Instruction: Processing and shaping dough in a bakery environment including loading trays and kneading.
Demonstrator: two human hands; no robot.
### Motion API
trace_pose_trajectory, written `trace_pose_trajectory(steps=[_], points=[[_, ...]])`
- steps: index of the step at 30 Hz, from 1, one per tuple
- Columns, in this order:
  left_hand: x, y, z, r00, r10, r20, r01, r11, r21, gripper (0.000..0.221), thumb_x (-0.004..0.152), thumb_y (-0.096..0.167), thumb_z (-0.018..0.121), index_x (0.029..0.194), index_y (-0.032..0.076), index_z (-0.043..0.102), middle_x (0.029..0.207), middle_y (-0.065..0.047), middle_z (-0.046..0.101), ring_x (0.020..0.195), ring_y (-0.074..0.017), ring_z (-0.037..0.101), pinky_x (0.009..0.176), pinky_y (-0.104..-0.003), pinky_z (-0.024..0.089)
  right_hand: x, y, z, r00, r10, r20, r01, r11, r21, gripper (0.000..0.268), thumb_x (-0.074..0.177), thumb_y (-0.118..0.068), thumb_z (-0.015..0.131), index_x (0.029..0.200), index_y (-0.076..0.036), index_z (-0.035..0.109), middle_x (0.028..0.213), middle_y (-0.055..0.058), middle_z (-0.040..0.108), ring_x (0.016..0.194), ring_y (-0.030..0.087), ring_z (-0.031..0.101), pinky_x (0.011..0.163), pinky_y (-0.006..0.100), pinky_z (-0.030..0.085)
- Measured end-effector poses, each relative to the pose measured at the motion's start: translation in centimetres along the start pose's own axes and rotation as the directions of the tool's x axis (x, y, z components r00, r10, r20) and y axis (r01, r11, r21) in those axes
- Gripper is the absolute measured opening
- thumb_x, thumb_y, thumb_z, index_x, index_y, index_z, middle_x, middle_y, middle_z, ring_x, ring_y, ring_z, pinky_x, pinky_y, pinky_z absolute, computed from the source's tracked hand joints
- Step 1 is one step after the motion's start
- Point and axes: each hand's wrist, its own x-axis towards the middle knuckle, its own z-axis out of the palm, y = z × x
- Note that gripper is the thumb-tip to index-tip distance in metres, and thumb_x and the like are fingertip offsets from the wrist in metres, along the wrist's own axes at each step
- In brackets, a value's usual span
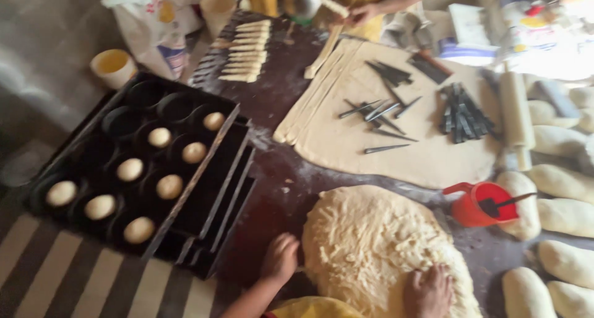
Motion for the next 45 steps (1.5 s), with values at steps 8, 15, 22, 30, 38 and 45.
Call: trace_pose_trajectory(steps=[8, 15, 22, 30, 38, 45], points=[[8.9, 0.3, -4.7, 0.928, -0.371, 0.023, 0.354, 0.900, 0.253, 0.014, 0.083, 0.016, 0.072, 0.096, 0.010, 0.070, 0.107, -0.012, 0.068, 0.102, -0.0348, 0.064, 0.089, -0.049, 0.050, -0.1, -1.7, -1.0, 0.996, 0.092, 0.004, -0.092, 0.994, 0.053, 0.067, 0.089, -0.043, 0.054, 0.149, -0.012, 0.055, 0.159, 0.011, 0.049, 0.151, 0.037, 0.037, 0.124, 0.051, 0.024], [0.7, -0.6, -1.9, 0.964, -0.106, 0.246, 0.129, 0.989, -0.078, 0.021, 0.082, 0.008, 0.069, 0.103, 0.007, 0.072, 0.111, -0.012, 0.070, 0.111, -0.0331, 0.065, 0.096, -0.043, 0.052, -0.3, -0.1, 0.0, 0.995, 0.105, 0.000, -0.104, 0.994, 0.030, 0.068, 0.086, -0.042, 0.058, 0.148, -0.015, 0.054, 0.159, 0.009, 0.048, 0.149, 0.035, 0.039, 0.122, 0.051, 0.025], [7.3, 0.5, -2.7, 0.851, -0.467, 0.241, 0.402, 0.874, 0.274, 0.023, 0.089, 0.016, 0.066, 0.112, 0.010, 0.068, 0.117, -0.009, 0.066, 0.113, -0.0301, 0.062, 0.100, -0.043, 0.049, 0.5, 0.3, 2.0, 0.985, 0.166, -0.052, -0.167, 0.986, -0.010, 0.069, 0.080, -0.041, 0.061, 0.146, -0.020, 0.057, 0.159, 0.004, 0.051, 0.149, 0.033, 0.042, 0.125, 0.049, 0.028], [-0.4, -5.4, 2.0, 0.930, -0.211, 0.300, 0.116, 0.945, 0.307, 0.015, 0.071, 0.033, 0.059, 0.083, 0.032, 0.068, 0.082, 0.009, 0.060, 0.085, -0.0110, 0.059, 0.079, -0.031, 0.050, 0.4, -1.0, 0.1, 0.984, 0.177, -0.015, -0.176, 0.984, 0.008, 0.068, 0.080, -0.043, 0.061, 0.144, -0.021, 0.055, 0.156, 0.001, 0.050, 0.149, 0.028, 0.042, 0.124, 0.047, 0.027], [2.3, 0.1, -0.7, 0.977, -0.167, 0.130, 0.162, 0.986, 0.047, 0.018, 0.079, 0.013, 0.068, 0.096, 0.010, 0.071, 0.102, -0.010, 0.069, 0.105, -0.0343, 0.065, 0.090, -0.047, 0.054, -0.1, -3.3, -3.2, 0.992, 0.126, 0.030, -0.127, 0.992, 0.024, 0.066, 0.086, -0.040, 0.058, 0.145, -0.013, 0.053, 0.159, 0.008, 0.047, 0.150, 0.033, 0.036, 0.123, 0.047, 0.023], [5.4, -1.0, -4.9, 0.947, -0.268, 0.178, 0.225, 0.947, 0.230, 0.012, 0.082, 0.011, 0.069, 0.094, 0.011, 0.072, 0.093, -0.007, 0.069, 0.093, -0.0326, 0.065, 0.083, -0.050, 0.051, -0.2, -3.4, -3.5, 0.997, 0.058, 0.060, -0.060, 0.998, 0.036, 0.065, 0.090, -0.040, 0.054, 0.147, -0.010, 0.053, 0.159, 0.011, 0.047, 0.151, 0.036, 0.035, 0.123, 0.048, 0.023]])
